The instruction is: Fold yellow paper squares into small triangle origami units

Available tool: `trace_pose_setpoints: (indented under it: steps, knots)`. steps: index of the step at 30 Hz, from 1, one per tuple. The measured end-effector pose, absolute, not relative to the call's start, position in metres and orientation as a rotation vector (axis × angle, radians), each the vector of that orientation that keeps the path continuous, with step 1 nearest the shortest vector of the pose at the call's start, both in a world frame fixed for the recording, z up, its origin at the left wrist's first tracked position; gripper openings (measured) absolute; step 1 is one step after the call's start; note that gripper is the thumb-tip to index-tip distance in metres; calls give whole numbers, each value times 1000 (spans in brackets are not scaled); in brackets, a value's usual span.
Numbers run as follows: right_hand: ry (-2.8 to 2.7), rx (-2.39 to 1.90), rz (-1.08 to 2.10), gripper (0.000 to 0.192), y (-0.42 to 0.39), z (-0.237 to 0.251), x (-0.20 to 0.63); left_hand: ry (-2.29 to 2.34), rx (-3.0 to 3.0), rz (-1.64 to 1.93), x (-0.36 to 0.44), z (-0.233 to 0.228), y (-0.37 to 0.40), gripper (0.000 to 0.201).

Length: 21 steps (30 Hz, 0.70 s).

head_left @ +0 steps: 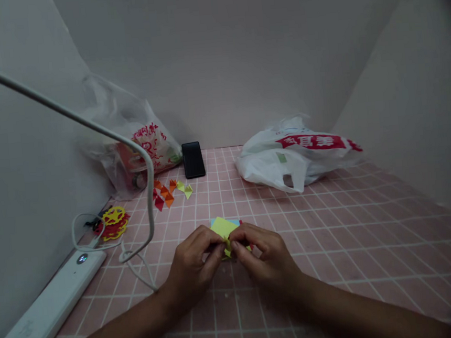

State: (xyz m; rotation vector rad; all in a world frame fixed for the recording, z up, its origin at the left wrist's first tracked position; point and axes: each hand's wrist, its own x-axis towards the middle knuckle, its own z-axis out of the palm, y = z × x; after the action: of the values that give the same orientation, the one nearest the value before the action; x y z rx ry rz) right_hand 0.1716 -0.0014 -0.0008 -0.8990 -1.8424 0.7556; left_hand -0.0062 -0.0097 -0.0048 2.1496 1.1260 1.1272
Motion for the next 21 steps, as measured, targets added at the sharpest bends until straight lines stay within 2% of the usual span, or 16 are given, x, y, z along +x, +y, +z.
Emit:
trace_pose_setpoints:
  steps: [9,21]
  knots:
    - [-1858,-924,673,15,0,-3,170,1088,2207,1168,-6,-6,-8,11]
    - [-1799,-937,712,14,0,-1,170,1040,2263,1202,-6,-5,-6,11]
